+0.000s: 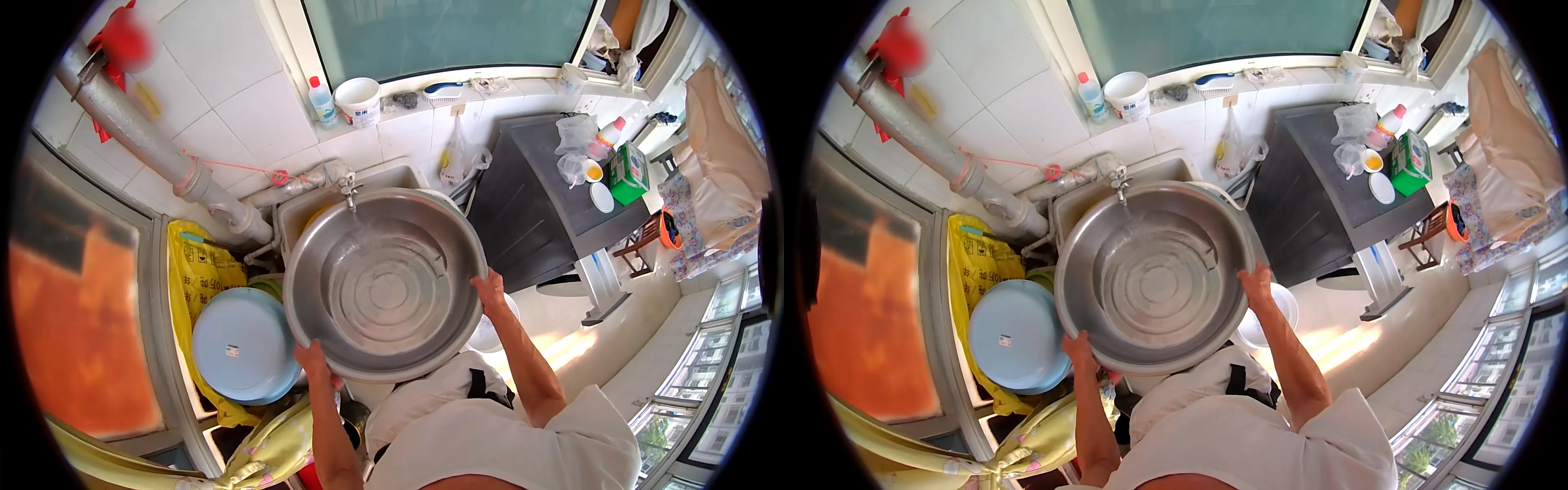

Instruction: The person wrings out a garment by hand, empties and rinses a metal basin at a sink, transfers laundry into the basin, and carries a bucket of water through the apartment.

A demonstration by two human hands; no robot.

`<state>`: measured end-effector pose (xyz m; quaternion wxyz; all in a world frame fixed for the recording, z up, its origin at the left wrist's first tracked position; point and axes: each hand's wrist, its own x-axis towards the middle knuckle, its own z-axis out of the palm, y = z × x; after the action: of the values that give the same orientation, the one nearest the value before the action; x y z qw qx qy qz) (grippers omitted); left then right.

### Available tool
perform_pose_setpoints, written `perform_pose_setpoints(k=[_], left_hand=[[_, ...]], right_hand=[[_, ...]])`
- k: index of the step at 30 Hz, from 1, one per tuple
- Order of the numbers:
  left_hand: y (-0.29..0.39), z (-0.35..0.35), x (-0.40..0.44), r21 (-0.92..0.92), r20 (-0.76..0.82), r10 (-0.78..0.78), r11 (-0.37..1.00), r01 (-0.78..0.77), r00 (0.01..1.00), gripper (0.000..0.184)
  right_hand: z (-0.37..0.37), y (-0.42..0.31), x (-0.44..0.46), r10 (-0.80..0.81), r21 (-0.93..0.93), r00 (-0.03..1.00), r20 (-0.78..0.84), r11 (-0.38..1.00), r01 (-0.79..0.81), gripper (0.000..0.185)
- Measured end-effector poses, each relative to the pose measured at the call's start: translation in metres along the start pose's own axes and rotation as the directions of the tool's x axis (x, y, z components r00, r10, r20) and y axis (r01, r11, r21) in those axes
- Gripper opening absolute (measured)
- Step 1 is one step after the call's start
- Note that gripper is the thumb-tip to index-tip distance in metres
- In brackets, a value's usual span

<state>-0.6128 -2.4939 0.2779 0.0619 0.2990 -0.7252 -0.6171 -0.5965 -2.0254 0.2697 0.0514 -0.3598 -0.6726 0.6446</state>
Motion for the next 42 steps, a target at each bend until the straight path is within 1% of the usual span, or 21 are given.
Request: perform_pose_setpoints(k=[2, 4, 5, 7, 11, 13, 14, 17, 19, 20, 22, 26, 29, 32, 34, 35, 37, 38, 40, 41, 42], left_hand=[[-0.005, -0.002, 0.005, -0.013, -0.012, -0.010, 1.000, 0.010, 1.000, 0.034], [-0.004, -0.003, 0.008, 0.061, 0.010, 0.022, 0.998, -0.023, 1.000, 0.037], [-0.002, -0.002, 0.009, 0.058, 0.010, 0.022, 0.998, -0.023, 1.000, 0.037], [0.004, -0.002, 0.009, 0.007, 0.034, 0.049, 0.999, -0.049, 0.998, 0.036], [0.010, -0.001, 0.007, 0.010, 0.039, 0.050, 0.999, -0.050, 0.998, 0.038], [0.013, -0.002, 0.008, 0.100, 0.028, 0.049, 0.994, -0.051, 0.998, 0.039], [0.013, -0.002, 0.009, 0.099, 0.029, 0.049, 0.994, -0.052, 0.998, 0.039], [0.009, -0.003, 0.017, 0.090, 0.043, 0.053, 0.994, -0.057, 0.998, 0.037], [0.000, -0.004, 0.026, 0.158, 0.042, 0.101, 0.982, -0.107, 0.994, 0.035], [-0.005, -0.004, 0.031, 0.156, 0.042, 0.103, 0.982, -0.108, 0.994, 0.035], [-0.010, -0.004, 0.035, 0.144, 0.036, 0.111, 0.983, -0.115, 0.993, 0.034], [-0.005, -0.002, 0.034, 0.126, 0.026, 0.108, 0.986, -0.111, 0.994, 0.036], [-0.005, 0.001, 0.038, 0.090, 0.035, 0.115, 0.989, -0.118, 0.993, 0.039], [-0.015, 0.000, 0.045, 0.126, 0.017, 0.110, 0.986, -0.111, 0.994, 0.040], [-0.027, -0.003, 0.051, 0.169, 0.037, 0.173, 0.970, -0.176, 0.984, 0.042], [-0.033, -0.003, 0.055, 0.174, 0.039, 0.167, 0.970, -0.171, 0.985, 0.042], [-0.033, 0.002, 0.056, 0.278, -0.133, 0.166, 0.953, -0.124, 0.977, 0.050], [-0.030, 0.002, 0.049, 0.281, -0.128, 0.163, 0.952, -0.122, 0.978, 0.050], [-0.016, -0.002, 0.031, 0.099, -0.022, 0.012, 0.995, -0.010, 1.000, 0.056], [-0.013, -0.001, 0.021, 0.106, -0.018, 0.014, 0.994, -0.012, 1.000, 0.056], [-0.013, 0.001, 0.007, 0.056, -0.003, 0.039, 0.998, -0.039, 0.999, 0.057]], right_hand=[[0.000, 0.005, -0.001, 0.005, -0.011, 1.000, 0.009, 1.000, -0.005, 0.043], [0.002, 0.009, -0.002, -0.018, 0.056, 1.000, 0.020, 0.998, 0.017, 0.045], [0.003, 0.012, -0.001, -0.021, 0.054, 1.000, 0.021, 0.998, 0.020, 0.045], [0.005, 0.016, -0.002, -0.017, 0.018, 1.000, -0.008, 1.000, 0.018, 0.045], [0.009, 0.013, -0.010, -0.032, -0.032, 0.999, -0.037, 0.999, 0.031, 0.046], [0.010, 0.011, -0.018, -0.055, -0.058, 0.997, -0.055, 0.997, 0.052, 0.048], [0.010, 0.017, -0.015, -0.056, -0.058, 0.997, -0.056, 0.997, 0.053, 0.048], [0.011, 0.034, -0.007, -0.059, 0.031, 0.998, -0.030, 0.998, 0.060, 0.051], [0.012, 0.042, -0.003, -0.091, -0.033, 0.995, -0.052, 0.995, 0.089, 0.054], [0.013, 0.045, -0.001, -0.092, -0.032, 0.994, -0.052, 0.995, 0.091, 0.054], [0.013, 0.048, 0.000, -0.084, -0.083, 0.994, -0.062, 0.993, 0.079, 0.057], [0.016, 0.043, -0.004, -0.078, -0.089, 0.995, -0.070, 0.993, 0.071, 0.058], [0.017, 0.038, -0.003, -0.076, -0.055, 0.996, -0.045, 0.996, 0.073, 0.058], [0.017, 0.030, -0.007, -0.081, -0.096, 0.996, -0.039, 0.992, 0.077, 0.058], [0.015, 0.027, -0.012, -0.028, -0.029, 1.000, -0.009, 0.999, 0.027, 0.057], [0.016, 0.030, -0.011, -0.020, -0.032, 1.000, -0.010, 0.999, 0.020, 0.057], [0.019, 0.033, -0.008, -0.026, 0.020, 0.998, -0.053, 0.999, 0.027, 0.056], [0.018, 0.035, -0.007, -0.021, 0.019, 0.998, -0.058, 1.000, 0.022, 0.056], [0.019, 0.038, -0.006, -0.077, -0.051, 0.992, -0.101, 0.996, 0.072, 0.053], [0.020, 0.032, -0.011, -0.071, -0.047, 0.992, -0.106, 0.997, 0.066, 0.053], [0.020, 0.025, -0.016, -0.059, -0.009, 0.994, -0.090, 0.998, 0.058, 0.052]])
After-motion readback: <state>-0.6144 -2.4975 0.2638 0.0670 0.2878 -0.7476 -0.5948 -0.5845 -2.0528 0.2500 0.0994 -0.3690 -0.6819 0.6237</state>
